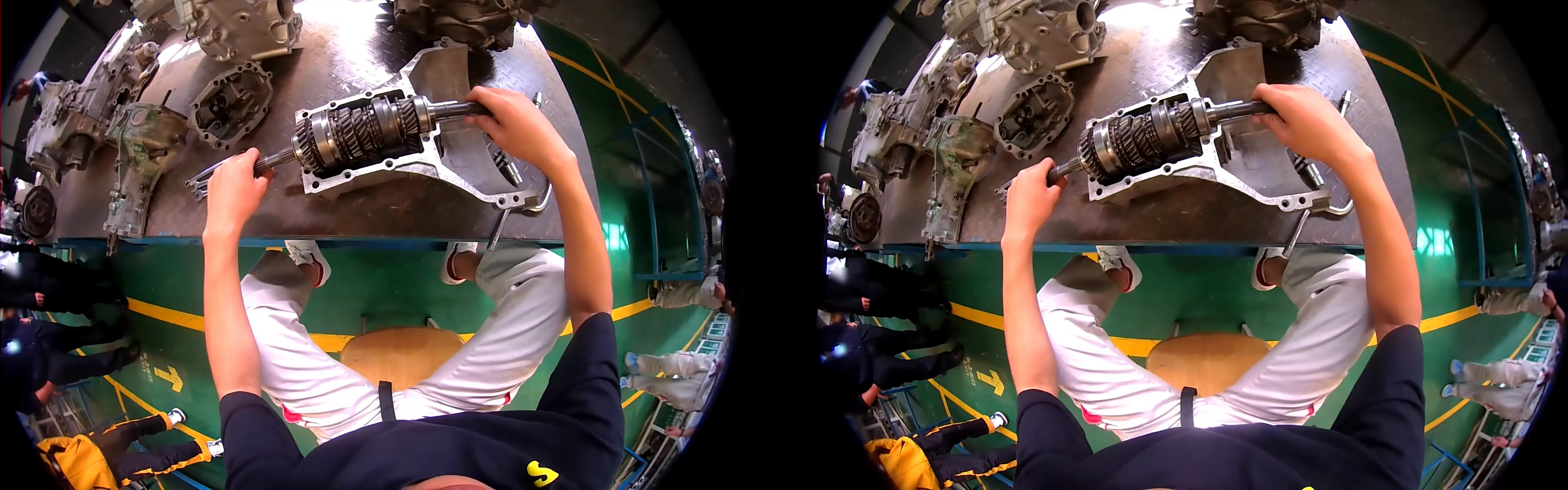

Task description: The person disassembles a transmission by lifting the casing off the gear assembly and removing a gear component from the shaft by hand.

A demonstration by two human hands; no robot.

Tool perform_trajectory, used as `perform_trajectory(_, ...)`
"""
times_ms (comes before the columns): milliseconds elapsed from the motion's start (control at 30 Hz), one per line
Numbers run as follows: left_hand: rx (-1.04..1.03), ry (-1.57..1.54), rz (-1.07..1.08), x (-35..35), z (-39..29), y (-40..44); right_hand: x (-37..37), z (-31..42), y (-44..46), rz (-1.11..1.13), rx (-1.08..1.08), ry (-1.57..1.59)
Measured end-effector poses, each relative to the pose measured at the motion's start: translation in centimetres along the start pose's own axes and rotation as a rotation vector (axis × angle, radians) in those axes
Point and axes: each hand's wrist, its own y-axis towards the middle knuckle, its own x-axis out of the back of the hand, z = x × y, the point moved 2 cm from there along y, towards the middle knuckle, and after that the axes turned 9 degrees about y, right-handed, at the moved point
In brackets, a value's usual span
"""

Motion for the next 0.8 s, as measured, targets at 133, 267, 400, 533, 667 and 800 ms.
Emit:
perform_trajectory(133, 0.026, 0.032, -0.016, -0.1, -0.1, -0.1, 1.7, 1.5, 0.4, -0.102, 0.136, 0.014)
perform_trajectory(267, 0.042, 0.027, -0.019, 0.1, -0.3, -0.1, 1.2, 1.4, 0.3, -0.132, 0.149, -0.019)
perform_trajectory(400, 0.069, 0.042, -0.005, -0.3, -0.2, -0.1, 0.9, 1.1, 0.1, -0.188, 0.035, 0.217)
perform_trajectory(533, 0.066, 0.067, -0.027, -0.4, -0.3, 0.0, 0.2, -0.6, -0.1, -0.142, 0.0, 0.267)
perform_trajectory(667, 0.08, 0.077, -0.025, -0.6, -0.3, 0.0, 0.3, -0.6, -0.4, -0.186, 0.15, 0.34)
perform_trajectory(800, 0.081, 0.066, -0.043, -0.5, -0.4, 0.0, 0.0, -1.5, -0.7, -0.196, 0.135, 0.374)
